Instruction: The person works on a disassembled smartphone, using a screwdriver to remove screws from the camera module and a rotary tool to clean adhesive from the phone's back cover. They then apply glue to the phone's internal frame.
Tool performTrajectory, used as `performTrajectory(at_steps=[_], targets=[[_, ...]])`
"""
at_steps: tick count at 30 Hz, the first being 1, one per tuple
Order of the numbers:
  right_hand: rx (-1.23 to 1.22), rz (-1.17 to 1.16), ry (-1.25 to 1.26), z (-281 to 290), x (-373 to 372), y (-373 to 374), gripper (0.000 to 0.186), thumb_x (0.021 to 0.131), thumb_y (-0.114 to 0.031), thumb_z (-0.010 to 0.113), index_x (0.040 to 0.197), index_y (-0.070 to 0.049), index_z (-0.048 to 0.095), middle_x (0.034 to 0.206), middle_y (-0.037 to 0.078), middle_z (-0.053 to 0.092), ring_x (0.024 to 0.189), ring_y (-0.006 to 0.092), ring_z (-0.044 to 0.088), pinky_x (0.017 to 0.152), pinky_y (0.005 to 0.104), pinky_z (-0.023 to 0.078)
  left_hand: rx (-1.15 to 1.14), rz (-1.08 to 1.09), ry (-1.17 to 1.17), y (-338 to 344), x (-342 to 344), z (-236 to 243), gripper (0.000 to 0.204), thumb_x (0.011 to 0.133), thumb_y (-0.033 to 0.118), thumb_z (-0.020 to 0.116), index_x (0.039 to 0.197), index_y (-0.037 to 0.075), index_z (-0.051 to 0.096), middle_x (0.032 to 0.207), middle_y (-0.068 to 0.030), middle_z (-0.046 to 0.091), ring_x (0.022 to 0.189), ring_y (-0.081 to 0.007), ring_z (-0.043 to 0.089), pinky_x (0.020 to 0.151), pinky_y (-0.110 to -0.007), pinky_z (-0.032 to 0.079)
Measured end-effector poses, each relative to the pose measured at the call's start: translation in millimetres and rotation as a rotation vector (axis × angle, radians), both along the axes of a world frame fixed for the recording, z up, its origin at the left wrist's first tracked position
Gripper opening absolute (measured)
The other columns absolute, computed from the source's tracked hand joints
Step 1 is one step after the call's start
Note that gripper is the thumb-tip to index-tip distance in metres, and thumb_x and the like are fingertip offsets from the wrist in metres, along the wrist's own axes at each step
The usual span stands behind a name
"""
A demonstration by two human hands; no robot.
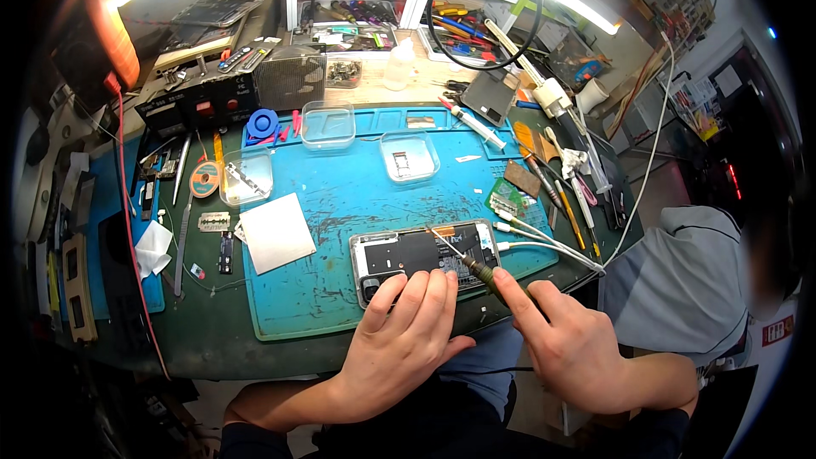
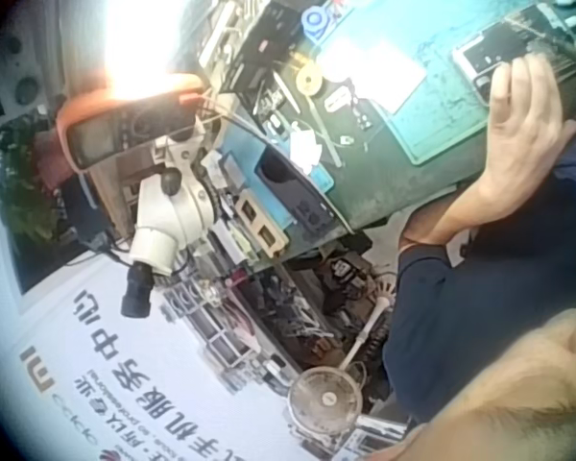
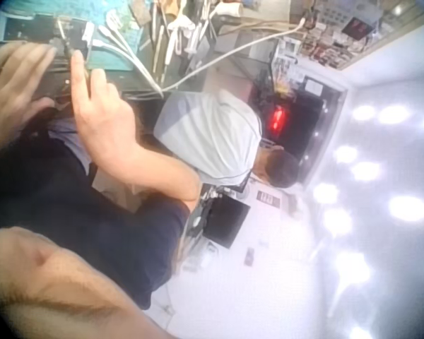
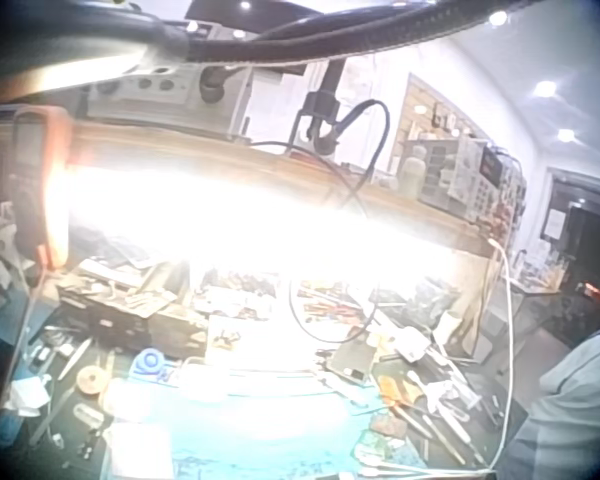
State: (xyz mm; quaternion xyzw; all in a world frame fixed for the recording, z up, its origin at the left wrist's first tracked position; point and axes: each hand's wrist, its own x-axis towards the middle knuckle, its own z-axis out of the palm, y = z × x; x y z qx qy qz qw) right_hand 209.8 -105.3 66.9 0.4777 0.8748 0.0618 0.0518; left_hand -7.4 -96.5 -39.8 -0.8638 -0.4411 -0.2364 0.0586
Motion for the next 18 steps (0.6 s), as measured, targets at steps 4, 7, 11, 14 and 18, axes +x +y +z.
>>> performTrajectory(at_steps=[4, 7, 11, 14, 18], targets=[[0.009, 0.027, 0.010, -1.4, -2.4, 1.9, 0.077, 0.085, -0.008, 0.068, 0.161, -0.008, 0.057, 0.092, 0.004, 0.053, 0.068, 0.0147, 0.060, 0.052, 0.0296, 0.054, 0.004, 0.009, 0.012, -0.3, -0.5, -0.4, 0.076, 0.085, 0.057, 0.083, 0.137, 0.003, 0.072, 0.132, -0.0068, 0.066, 0.129, -0.0198, 0.060, 0.120, -0.043, 0.035], [-0.006, 0.013, -0.024, 1.3, -5.6, 0.8, 0.077, 0.085, -0.009, 0.068, 0.161, -0.007, 0.057, 0.093, 0.005, 0.053, 0.068, 0.0146, 0.061, 0.052, 0.0293, 0.054, 0.016, 0.001, 0.006, 0.2, -0.5, -1.2, 0.076, 0.086, 0.057, 0.081, 0.137, 0.001, 0.071, 0.132, -0.0074, 0.066, 0.130, -0.0203, 0.059, 0.121, -0.043, 0.035], [0.007, 0.023, -0.010, -0.2, -6.2, 1.9, 0.076, 0.085, -0.009, 0.068, 0.160, -0.007, 0.058, 0.093, 0.004, 0.053, 0.068, 0.0146, 0.060, 0.052, 0.0292, 0.055, 0.018, -0.012, -0.015, 0.9, -0.7, -2.2, 0.077, 0.088, 0.055, 0.077, 0.138, -0.004, 0.070, 0.131, -0.0095, 0.065, 0.132, -0.0220, 0.057, 0.122, -0.041, 0.035], [0.022, 0.030, -0.007, -2.3, -6.3, 2.9, 0.075, 0.085, -0.009, 0.069, 0.160, -0.007, 0.058, 0.093, 0.004, 0.053, 0.068, 0.0145, 0.060, 0.052, 0.0293, 0.055, 0.014, 0.003, 0.008, 0.6, -0.9, -1.8, 0.076, 0.086, 0.056, 0.080, 0.138, 0.001, 0.071, 0.132, -0.0070, 0.066, 0.130, -0.0205, 0.059, 0.120, -0.042, 0.035], [0.036, 0.029, -0.012, -3.7, -6.5, 0.9, 0.074, 0.085, -0.009, 0.069, 0.158, -0.007, 0.060, 0.092, 0.004, 0.053, 0.066, 0.0141, 0.060, 0.051, 0.0290, 0.054, 0.012, -0.003, -0.010, 0.9, -0.4, -2.7, 0.074, 0.086, 0.057, 0.081, 0.136, 0.003, 0.072, 0.133, -0.0062, 0.067, 0.129, -0.0203, 0.060, 0.120, -0.043, 0.035]])
